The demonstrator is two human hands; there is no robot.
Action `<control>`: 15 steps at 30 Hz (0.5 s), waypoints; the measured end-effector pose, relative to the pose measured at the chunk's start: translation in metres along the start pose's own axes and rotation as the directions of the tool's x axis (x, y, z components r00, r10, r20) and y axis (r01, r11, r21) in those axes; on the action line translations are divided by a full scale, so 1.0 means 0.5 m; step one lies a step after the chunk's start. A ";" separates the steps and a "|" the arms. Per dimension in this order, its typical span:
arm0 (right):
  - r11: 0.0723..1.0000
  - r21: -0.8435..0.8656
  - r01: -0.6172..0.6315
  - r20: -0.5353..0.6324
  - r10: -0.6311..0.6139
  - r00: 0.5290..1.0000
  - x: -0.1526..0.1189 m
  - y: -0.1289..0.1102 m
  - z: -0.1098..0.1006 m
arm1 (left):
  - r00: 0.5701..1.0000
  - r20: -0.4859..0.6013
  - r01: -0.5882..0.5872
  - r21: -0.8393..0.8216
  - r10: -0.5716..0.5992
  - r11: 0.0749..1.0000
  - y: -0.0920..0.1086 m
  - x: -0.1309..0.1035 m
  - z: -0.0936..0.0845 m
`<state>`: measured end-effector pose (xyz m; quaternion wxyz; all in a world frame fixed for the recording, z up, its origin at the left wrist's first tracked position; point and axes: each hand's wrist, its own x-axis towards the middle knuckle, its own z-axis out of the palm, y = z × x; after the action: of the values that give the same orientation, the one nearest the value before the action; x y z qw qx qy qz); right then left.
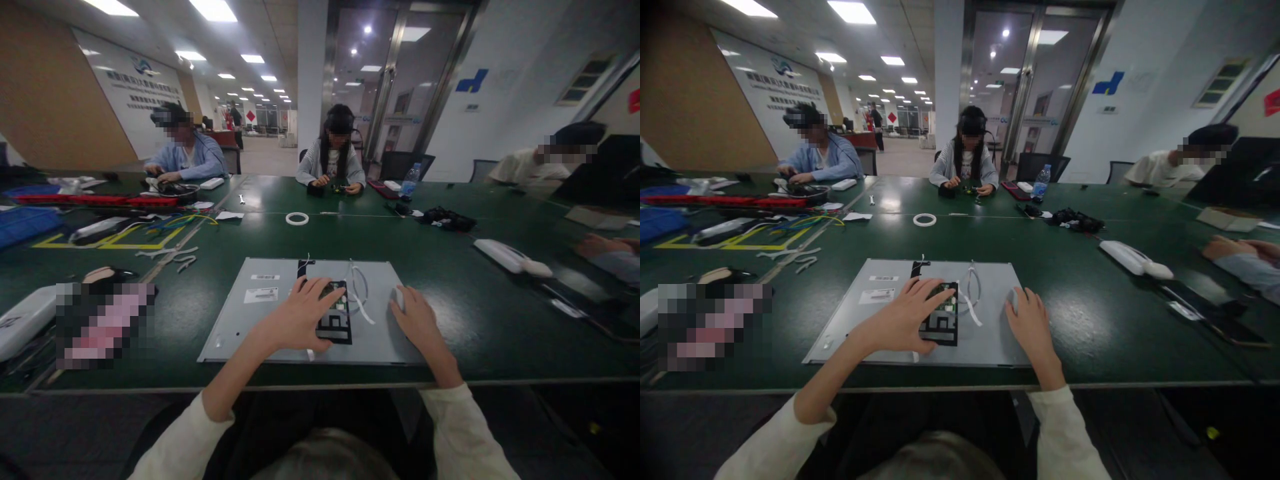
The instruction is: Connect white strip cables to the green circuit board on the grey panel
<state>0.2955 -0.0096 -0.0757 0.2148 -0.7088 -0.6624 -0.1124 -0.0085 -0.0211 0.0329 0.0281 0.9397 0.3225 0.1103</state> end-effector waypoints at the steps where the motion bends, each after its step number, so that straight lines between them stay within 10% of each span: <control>1: 1.000 -0.007 0.010 0.006 -0.010 1.000 -0.002 0.004 0.004 | 1.000 -0.008 -0.006 0.003 0.006 1.000 0.006 -0.001 -0.010; 8: 0.996 0.019 0.091 0.006 -0.091 0.996 -0.001 0.005 0.004 | 0.998 -0.055 -0.005 0.017 0.006 1.000 0.027 0.006 -0.061; 15: 0.996 0.067 0.052 -0.022 -0.050 0.998 -0.008 -0.016 -0.019 | 0.998 0.054 0.031 -0.019 -0.030 0.999 -0.010 0.034 0.014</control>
<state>0.2885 -0.0174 -0.0678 0.2425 -0.6828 -0.6815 -0.1027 0.0031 -0.0069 0.0286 0.0476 0.9369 0.3350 0.0877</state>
